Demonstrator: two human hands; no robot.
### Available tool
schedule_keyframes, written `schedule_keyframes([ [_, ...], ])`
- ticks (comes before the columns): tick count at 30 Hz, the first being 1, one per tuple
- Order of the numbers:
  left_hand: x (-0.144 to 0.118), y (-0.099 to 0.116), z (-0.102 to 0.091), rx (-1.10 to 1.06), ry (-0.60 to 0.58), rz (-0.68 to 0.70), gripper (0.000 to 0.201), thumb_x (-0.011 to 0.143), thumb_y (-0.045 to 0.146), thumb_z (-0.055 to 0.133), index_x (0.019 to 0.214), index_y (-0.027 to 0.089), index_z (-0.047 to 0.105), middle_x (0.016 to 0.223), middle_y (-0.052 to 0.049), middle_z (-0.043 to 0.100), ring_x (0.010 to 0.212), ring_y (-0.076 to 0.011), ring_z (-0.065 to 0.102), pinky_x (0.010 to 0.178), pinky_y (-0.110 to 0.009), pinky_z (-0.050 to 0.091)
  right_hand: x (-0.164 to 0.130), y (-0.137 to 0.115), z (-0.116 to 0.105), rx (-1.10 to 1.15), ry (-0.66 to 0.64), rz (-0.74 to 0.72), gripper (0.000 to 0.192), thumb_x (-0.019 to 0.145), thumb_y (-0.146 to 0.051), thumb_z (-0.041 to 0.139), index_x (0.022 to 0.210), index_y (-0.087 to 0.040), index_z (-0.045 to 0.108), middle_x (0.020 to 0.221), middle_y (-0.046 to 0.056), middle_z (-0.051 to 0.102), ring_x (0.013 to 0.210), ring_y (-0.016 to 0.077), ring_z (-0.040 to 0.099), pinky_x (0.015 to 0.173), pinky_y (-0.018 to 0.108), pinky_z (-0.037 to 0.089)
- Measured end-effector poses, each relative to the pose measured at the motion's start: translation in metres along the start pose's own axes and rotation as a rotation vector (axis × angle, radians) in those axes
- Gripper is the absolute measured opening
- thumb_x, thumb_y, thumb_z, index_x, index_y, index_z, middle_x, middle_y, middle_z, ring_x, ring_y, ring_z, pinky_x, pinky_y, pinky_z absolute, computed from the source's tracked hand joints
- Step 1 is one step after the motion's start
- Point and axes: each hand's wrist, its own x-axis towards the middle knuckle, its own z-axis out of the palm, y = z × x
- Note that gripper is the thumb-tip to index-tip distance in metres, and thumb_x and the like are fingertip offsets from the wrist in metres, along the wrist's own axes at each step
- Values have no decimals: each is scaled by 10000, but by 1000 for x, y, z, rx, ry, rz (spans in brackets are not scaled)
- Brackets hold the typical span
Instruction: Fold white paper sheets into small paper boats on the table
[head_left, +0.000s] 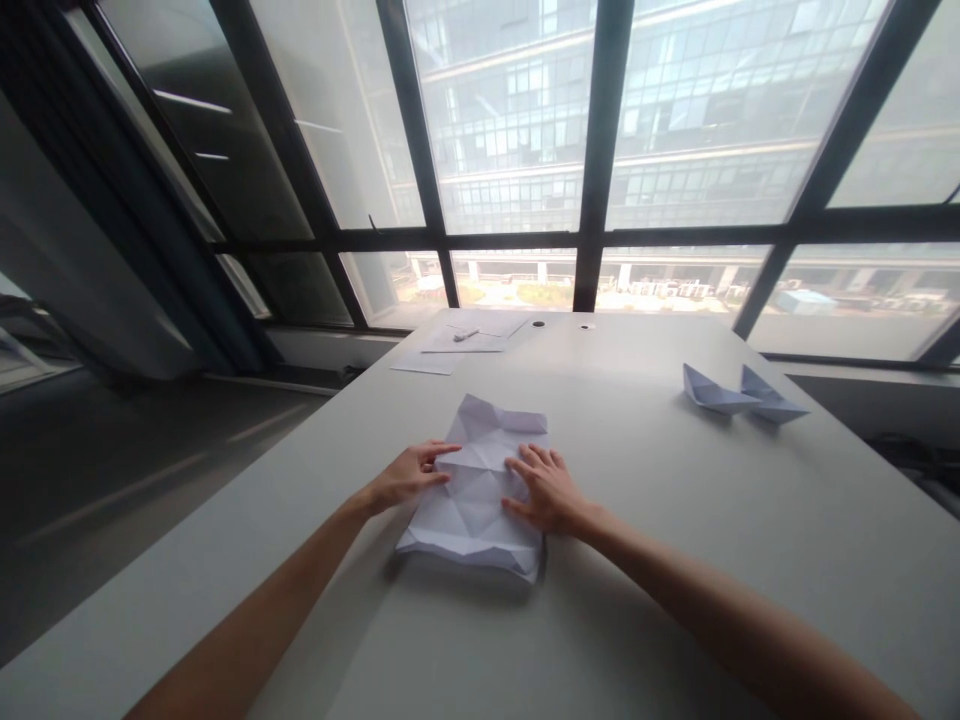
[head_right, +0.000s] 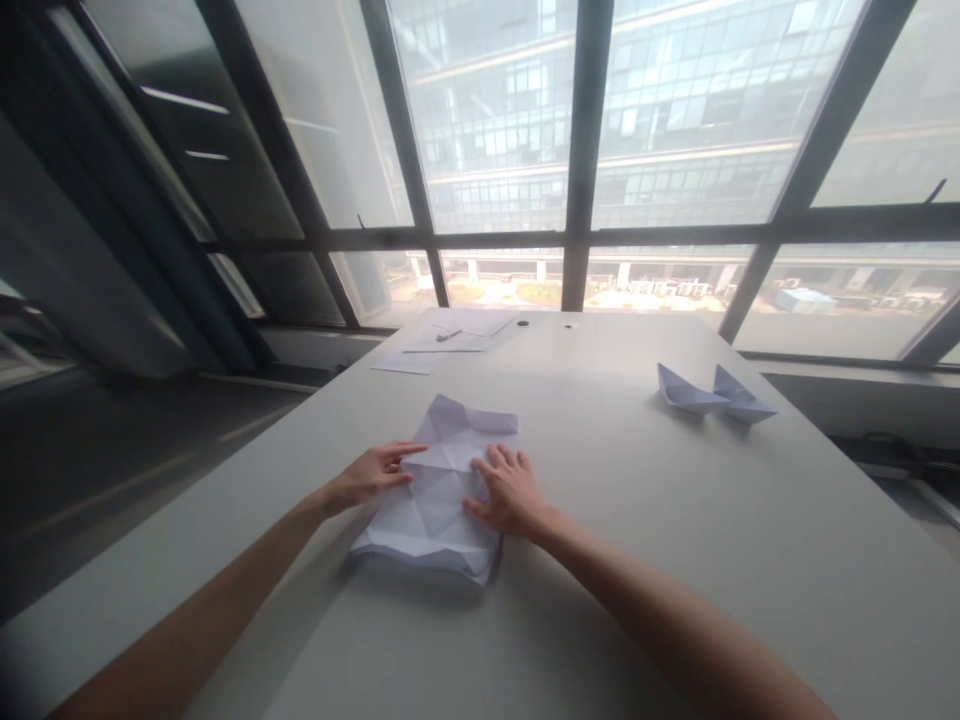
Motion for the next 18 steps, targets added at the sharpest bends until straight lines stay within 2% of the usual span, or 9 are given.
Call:
schedule_keyframes([
  [3,-3,2,3,-34,-23,-48,643,516,406,918,1088,157,763,1402,-157,525,1151,-346,602,936,-382,516,-4,3,-2,10,5,-5,642,837,-524,647,1390,-238,494,1489,161,418,1374,352,329,1109,530,226],
  [8,-9,-1,-1,9,4,-49,705,480,432,928,1094,131,754,1516,-184,383,1245,-372,542,1010,-404,481,-13,5,-4,76,-71,-69,766,815,-576,652,1470,-269,400,1544,151,359,1424,367,265,1143,581,126],
  [12,-5,-1,-21,194,-111,-27,667,582,506,868,1172,230,722,1546,-136,361,1300,-364,485,1008,-423,479,-19,-4,-2,86,-60,-83,793,820,-616,628,1485,-272,367,1549,148,352,1430,363,252,1145,606,81],
  [13,0,1,-26,278,-100,0,653,606,545,838,1176,249,717,1545,-122,367,1318,-365,460,1003,-419,481,-20,-7,-1,84,-35,-79,802,818,-633,622,1484,-269,366,1547,152,354,1429,361,253,1143,612,74],
  [14,7,4,-29,381,-32,44,645,604,582,822,1147,248,727,1520,-127,403,1347,-374,417,1021,-423,463,-20,-8,-1,81,-1,-77,804,820,-654,609,1482,-268,367,1548,152,351,1429,354,251,1144,608,73],
  [16,24,13,-29,528,122,129,659,622,653,769,1121,225,727,1462,-146,462,1384,-394,341,1054,-466,422,-18,0,-5,71,115,-59,685,878,-627,552,1443,-265,417,1527,135,388,1408,316,289,1149,567,103],
  [18,41,28,-16,546,121,168,649,715,684,674,1160,213,698,1445,-153,464,1336,-384,407,986,-465,480,-16,25,-18,39,245,3,515,932,-499,534,1379,-249,484,1458,116,475,1337,273,381,1131,496,191],
])
